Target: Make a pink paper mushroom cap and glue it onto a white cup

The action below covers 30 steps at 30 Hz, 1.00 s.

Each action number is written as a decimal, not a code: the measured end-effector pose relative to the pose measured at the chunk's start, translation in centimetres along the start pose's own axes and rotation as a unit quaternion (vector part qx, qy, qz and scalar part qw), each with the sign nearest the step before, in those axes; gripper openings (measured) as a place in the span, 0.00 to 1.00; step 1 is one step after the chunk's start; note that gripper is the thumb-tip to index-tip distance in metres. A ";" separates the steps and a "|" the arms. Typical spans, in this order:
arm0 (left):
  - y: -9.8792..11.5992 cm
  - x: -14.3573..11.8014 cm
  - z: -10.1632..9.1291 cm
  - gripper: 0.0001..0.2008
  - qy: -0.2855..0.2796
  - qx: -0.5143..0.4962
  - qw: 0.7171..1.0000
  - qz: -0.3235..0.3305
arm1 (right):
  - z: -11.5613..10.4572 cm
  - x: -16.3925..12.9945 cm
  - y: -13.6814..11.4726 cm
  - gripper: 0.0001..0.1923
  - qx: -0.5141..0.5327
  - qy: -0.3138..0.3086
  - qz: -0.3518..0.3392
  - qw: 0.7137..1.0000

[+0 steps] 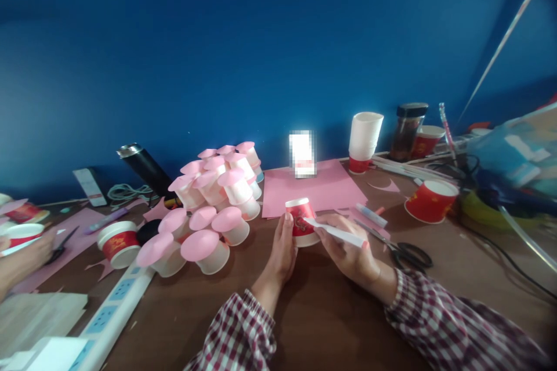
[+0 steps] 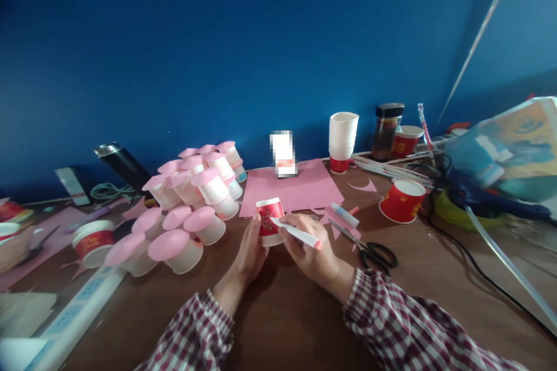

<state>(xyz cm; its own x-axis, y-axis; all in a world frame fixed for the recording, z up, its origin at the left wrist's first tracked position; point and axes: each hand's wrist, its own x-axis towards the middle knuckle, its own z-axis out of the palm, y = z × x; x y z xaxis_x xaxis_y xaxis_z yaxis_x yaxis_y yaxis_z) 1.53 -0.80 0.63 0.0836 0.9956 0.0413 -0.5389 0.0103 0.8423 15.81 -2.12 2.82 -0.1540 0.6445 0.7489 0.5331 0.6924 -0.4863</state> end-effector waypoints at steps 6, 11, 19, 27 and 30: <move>0.4 -0.2 0.2 0.17 0.019 0.050 0.999 0.007 | 0.3 -0.1 0.4 0.07 0.010 0.009 -0.019 1.000; 0.7 -0.3 0.4 0.17 0.022 0.073 0.997 0.017 | 0.1 -0.1 0.2 0.07 0.009 0.004 0.000 1.000; 1.2 -0.4 0.5 0.13 0.038 0.069 0.997 0.006 | 0.0 0.0 -0.1 0.06 0.001 -0.014 0.015 1.000; 1.4 -0.4 0.8 0.12 0.047 0.062 0.997 0.014 | 0.2 0.0 0.4 0.07 -0.005 0.000 0.011 1.000; 1.1 -0.3 0.6 0.15 0.033 0.054 0.998 0.011 | 0.0 0.1 0.2 0.07 -0.009 -0.012 0.022 1.000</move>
<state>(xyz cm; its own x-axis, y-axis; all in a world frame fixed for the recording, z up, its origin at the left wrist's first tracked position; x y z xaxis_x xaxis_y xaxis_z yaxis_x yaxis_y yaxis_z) 1.46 -1.17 1.87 0.0154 0.9995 0.0291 -0.4462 -0.0191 0.8947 15.87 -1.89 2.79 -0.1496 0.6813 0.7166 0.5537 0.6581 -0.5101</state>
